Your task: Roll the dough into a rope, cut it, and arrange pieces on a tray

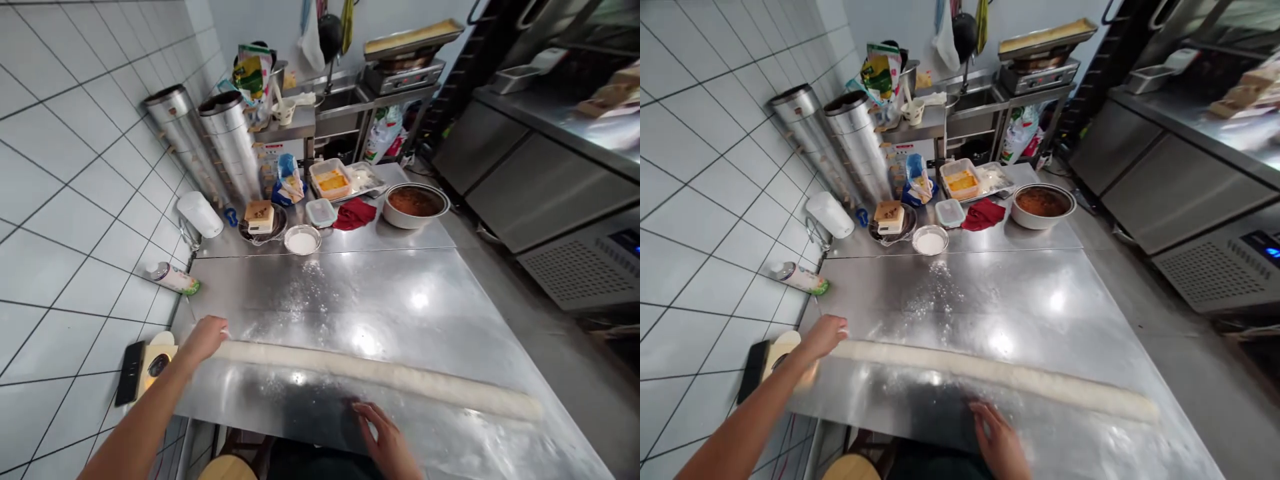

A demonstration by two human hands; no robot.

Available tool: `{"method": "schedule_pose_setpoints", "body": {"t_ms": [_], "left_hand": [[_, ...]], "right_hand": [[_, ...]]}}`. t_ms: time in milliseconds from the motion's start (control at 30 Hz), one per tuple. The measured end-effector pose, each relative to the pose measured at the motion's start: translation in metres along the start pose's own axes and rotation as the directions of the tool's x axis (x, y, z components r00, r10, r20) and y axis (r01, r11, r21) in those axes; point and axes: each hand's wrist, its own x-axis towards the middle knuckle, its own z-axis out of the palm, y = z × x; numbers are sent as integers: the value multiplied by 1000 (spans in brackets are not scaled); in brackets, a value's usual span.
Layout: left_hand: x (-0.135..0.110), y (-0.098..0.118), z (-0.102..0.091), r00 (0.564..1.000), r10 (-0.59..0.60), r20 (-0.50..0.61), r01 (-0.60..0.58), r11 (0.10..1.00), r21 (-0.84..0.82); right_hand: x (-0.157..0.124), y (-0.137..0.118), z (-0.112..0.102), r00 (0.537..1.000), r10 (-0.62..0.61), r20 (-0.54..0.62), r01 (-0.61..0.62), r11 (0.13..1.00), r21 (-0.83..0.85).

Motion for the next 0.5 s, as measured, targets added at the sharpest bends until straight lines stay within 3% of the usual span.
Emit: {"method": "schedule_pose_setpoints", "body": {"t_ms": [133,267,367,500], "left_hand": [[-11,-42,35,997,-76,22,76,997,15],[-24,-86,58,988,-154,-7,154,988,-12],[-28,-114,72,983,-183,-26,182,982,-44],[-32,-140,83,973,-228,-33,225,971,-78]], "right_hand": [[53,-71,24,971,-155,182,159,987,-7],[86,-125,59,947,-246,208,267,960,-79],[101,-153,104,933,-305,193,333,933,-136],[122,-200,188,919,-310,242,355,918,-173]]}}
